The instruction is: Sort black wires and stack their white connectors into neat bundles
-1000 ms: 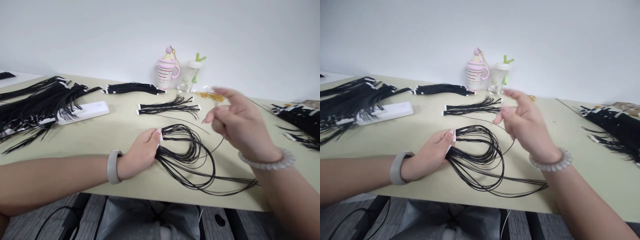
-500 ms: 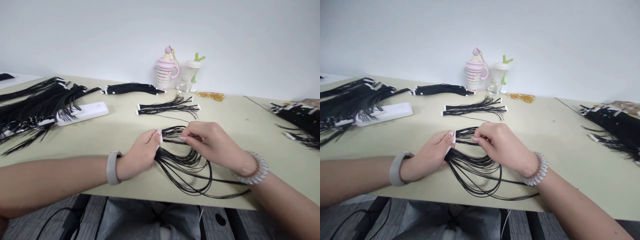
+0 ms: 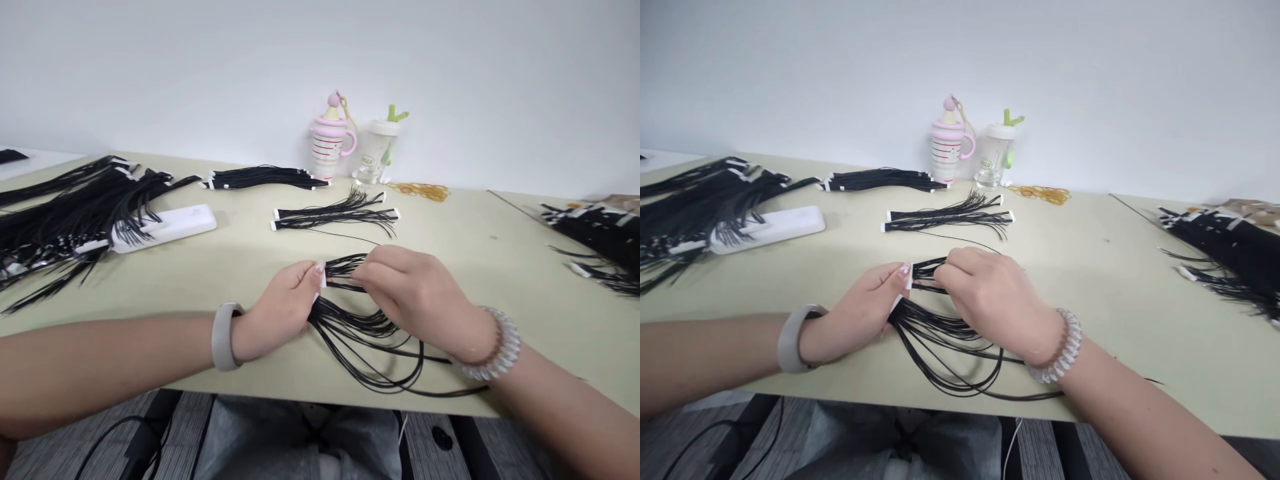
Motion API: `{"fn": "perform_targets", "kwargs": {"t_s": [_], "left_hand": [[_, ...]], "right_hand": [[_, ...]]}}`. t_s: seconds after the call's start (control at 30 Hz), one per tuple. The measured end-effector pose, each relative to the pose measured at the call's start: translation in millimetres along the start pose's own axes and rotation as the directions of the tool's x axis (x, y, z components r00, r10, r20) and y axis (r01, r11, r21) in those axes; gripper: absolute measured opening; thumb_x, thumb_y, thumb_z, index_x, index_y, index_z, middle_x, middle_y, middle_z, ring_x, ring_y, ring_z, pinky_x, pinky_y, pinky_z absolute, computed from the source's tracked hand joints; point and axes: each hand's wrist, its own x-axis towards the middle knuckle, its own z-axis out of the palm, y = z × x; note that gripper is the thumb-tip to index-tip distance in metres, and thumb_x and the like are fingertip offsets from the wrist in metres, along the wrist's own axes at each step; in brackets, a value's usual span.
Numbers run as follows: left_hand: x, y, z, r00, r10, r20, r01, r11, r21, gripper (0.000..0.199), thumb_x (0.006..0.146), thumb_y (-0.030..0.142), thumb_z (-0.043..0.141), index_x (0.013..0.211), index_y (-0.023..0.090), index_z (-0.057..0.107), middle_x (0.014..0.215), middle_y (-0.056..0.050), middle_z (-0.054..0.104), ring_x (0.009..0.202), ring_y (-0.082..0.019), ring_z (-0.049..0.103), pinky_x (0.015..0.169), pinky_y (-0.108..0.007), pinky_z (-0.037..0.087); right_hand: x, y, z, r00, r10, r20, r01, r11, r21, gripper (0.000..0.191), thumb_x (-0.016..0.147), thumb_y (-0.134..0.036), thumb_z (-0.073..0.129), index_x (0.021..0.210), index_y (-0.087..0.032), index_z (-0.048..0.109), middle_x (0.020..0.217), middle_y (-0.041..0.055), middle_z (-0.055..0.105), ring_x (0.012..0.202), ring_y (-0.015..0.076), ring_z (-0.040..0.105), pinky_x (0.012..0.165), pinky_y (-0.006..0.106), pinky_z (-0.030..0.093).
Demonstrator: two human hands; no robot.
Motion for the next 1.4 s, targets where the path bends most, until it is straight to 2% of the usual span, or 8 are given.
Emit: {"fn": "perform_targets", "kwargs": {"t_s": [0.4,0.63,0.73,0.83,0.9,1.03,1.13,1.4], "left_hand": [[-0.1,-4.3,-1.3,0.999,0.023,0.047,-0.022,1.000,-0.018,0.037,0.086,0.045,0.033,0.059,0.019,0.037,0.043,0.005,0.037,0.040,-0.008,0.035,0.040,-0.021,0.030],[1.6,-8.0,0.6,0.999,-0.043,-0.030,0.039,0.991,-0.132,0.036,0.084,0.048,0.034,0.065,0.019,0.041,0.051,0.005,0.037,0.040,-0.008,0.036,0.035,-0.020,0.033],[2.8,-6.7,2.0,0.987,-0.115,-0.114,0.093,0.979,-0.181,0.035,0.082,0.050,0.036,0.068,0.019,0.042,0.054,0.005,0.035,0.038,-0.007,0.035,0.032,-0.019,0.032],[3.1,-4.4,2.5,0.983,-0.139,-0.122,0.114,0.974,-0.194,0.036,0.082,0.051,0.036,0.066,0.019,0.041,0.054,0.005,0.035,0.038,-0.006,0.035,0.031,-0.018,0.033],[2.8,-3.9,2.3,0.986,-0.122,-0.115,0.099,0.977,-0.191,0.036,0.082,0.051,0.037,0.066,0.019,0.041,0.054,0.005,0.035,0.037,-0.006,0.035,0.031,-0.018,0.033],[2.6,-4.8,1.8,0.988,-0.082,-0.128,0.064,0.988,-0.138,0.036,0.082,0.050,0.038,0.065,0.018,0.041,0.053,0.006,0.036,0.037,-0.005,0.037,0.033,-0.018,0.034],[3.4,-5.1,2.1,0.986,-0.069,-0.154,0.051,0.992,-0.119,0.036,0.083,0.049,0.036,0.065,0.018,0.041,0.053,0.006,0.037,0.037,-0.005,0.038,0.033,-0.018,0.034],[3.8,-1.8,1.9,0.985,-0.089,-0.148,0.079,0.994,-0.073,0.036,0.085,0.046,0.033,0.064,0.019,0.040,0.042,0.007,0.037,0.035,-0.007,0.038,0.035,-0.019,0.032]], "right_hand": [[2.9,2.7,6.9,0.995,0.047,0.091,-0.045,0.999,-0.024,0.015,0.085,-0.020,0.043,0.077,-0.016,0.055,0.071,0.0022,0.052,0.066,0.0114,0.046,0.059,0.023,0.034],[0.3,17.2,-23.5,0.979,0.186,-0.079,-0.170,0.970,0.172,0.036,0.073,-0.047,0.059,0.063,-0.017,0.042,0.062,-0.0002,0.045,0.058,0.0101,0.040,0.054,0.022,0.033],[-4.8,23.1,-33.4,0.961,0.226,0.163,-0.263,0.928,0.263,0.043,0.078,-0.046,0.053,0.052,-0.017,0.033,0.049,-0.0042,0.030,0.046,0.0066,0.027,0.043,0.021,0.025],[-9.2,24.9,-33.6,0.822,0.160,0.546,-0.367,0.882,0.294,0.042,0.080,-0.046,0.049,0.053,-0.017,0.034,0.048,-0.0051,0.030,0.043,0.0051,0.023,0.037,0.020,0.019],[-9.3,21.2,-28.2,0.738,0.089,0.669,-0.417,0.840,0.348,0.040,0.082,-0.045,0.046,0.054,-0.017,0.037,0.049,-0.0054,0.032,0.043,0.0048,0.023,0.037,0.019,0.019],[-2.3,4.8,-7.0,0.829,-0.034,0.558,-0.364,0.725,0.585,0.030,0.085,-0.035,0.041,0.063,-0.015,0.048,0.055,-0.0045,0.041,0.049,0.0052,0.034,0.046,0.017,0.029],[0.6,-5.7,11.1,0.897,0.045,0.439,-0.358,0.657,0.664,0.021,0.085,-0.031,0.043,0.077,-0.014,0.053,0.065,-0.0011,0.054,0.055,0.0064,0.045,0.051,0.018,0.034],[-3.2,-9.4,21.8,0.921,0.175,0.349,-0.390,0.471,0.791,0.009,0.081,-0.021,0.050,0.086,-0.017,0.043,0.070,0.0007,0.063,0.065,0.0097,0.057,0.061,0.021,0.043]]}}
